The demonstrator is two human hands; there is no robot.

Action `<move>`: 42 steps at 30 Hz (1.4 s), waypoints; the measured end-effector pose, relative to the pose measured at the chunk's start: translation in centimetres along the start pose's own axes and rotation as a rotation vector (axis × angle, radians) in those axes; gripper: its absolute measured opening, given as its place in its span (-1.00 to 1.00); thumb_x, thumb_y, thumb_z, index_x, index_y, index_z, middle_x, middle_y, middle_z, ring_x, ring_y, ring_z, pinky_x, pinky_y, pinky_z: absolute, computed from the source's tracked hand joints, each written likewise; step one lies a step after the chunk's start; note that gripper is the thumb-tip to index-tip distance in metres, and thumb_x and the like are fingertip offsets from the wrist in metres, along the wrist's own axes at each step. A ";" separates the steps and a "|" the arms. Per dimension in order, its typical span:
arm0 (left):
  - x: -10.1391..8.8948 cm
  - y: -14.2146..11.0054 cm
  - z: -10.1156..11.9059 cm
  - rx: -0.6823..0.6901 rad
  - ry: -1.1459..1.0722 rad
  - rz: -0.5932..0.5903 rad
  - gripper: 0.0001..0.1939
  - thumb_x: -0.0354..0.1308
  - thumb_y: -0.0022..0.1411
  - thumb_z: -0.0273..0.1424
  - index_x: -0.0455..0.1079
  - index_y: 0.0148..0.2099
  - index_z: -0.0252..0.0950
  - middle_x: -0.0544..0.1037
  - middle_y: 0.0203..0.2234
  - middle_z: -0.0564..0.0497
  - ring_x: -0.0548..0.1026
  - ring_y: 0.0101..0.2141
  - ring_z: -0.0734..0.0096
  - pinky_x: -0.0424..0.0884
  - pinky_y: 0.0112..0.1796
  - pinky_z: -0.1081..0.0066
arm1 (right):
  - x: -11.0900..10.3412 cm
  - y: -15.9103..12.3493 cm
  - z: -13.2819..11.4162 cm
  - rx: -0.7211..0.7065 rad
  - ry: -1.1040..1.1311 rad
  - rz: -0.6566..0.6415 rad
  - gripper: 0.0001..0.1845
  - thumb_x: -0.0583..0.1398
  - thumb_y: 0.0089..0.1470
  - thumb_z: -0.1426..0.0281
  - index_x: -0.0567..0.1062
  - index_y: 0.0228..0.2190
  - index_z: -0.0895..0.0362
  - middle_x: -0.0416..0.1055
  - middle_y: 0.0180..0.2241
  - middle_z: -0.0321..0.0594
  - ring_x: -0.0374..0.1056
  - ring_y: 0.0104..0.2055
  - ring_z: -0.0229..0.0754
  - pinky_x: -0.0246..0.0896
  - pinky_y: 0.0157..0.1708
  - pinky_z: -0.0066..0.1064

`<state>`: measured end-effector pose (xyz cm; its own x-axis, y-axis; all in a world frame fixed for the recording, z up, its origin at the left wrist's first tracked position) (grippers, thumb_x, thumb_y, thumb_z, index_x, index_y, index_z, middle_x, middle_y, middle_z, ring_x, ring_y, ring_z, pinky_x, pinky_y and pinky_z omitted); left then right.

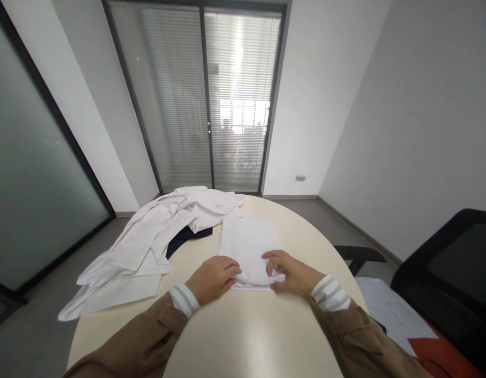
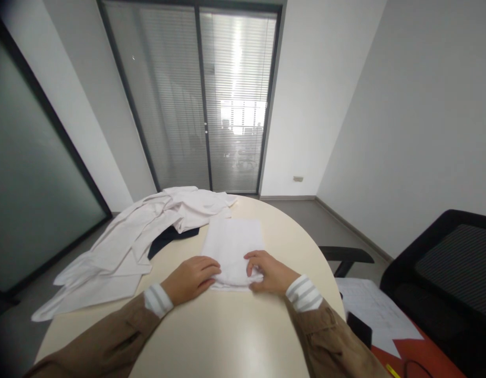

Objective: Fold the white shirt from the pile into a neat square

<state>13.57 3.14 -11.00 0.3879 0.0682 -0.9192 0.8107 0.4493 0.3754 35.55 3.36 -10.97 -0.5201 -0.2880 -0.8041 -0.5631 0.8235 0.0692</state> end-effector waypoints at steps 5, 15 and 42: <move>-0.4 -0.1 -1.0 -0.099 0.052 0.022 -0.81 0.09 0.29 -0.53 0.42 -0.08 -0.24 0.56 -0.13 -0.06 0.49 -0.10 0.23 0.38 -0.02 0.19 | -0.2 0.6 -0.8 -0.123 0.013 0.046 -0.80 0.35 -0.06 0.43 0.55 -0.30 0.12 0.49 -0.22 -0.16 0.40 -0.15 -0.12 0.25 -0.08 -0.29; -0.5 -0.2 -0.5 -0.124 0.064 -0.055 -0.57 0.15 0.26 -0.42 0.28 0.17 -0.18 0.46 0.04 -0.10 0.42 0.00 0.13 0.38 -0.04 0.18 | -1.8 0.2 -1.9 -0.147 -0.263 0.123 -0.71 0.14 -0.25 0.71 0.46 -0.49 0.11 0.41 -0.42 -0.25 0.29 -0.27 -0.16 0.10 -0.23 -0.40; -0.7 -0.4 0.0 -0.148 0.011 -0.029 -0.80 0.16 0.00 -0.54 0.24 -0.30 -0.24 0.41 0.03 -0.14 0.33 0.05 0.04 0.29 0.08 0.04 | 1.2 0.3 0.6 0.018 -0.149 -0.037 -0.31 0.13 0.18 -0.05 0.29 0.25 -0.06 -0.04 0.39 -0.09 -0.23 0.43 0.18 -0.31 0.34 0.16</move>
<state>12.99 2.89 -10.53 0.3599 0.0627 -0.9309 0.7475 0.5776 0.3279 35.12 3.61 -12.32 -0.3971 -0.2434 -0.8849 -0.5678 0.8227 0.0285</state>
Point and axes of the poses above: each hand's wrist, its own y-axis towards the middle knuckle, its own x-axis out of the palm, z = x × y, the point moved 6 cm from there along y, towards the middle knuckle
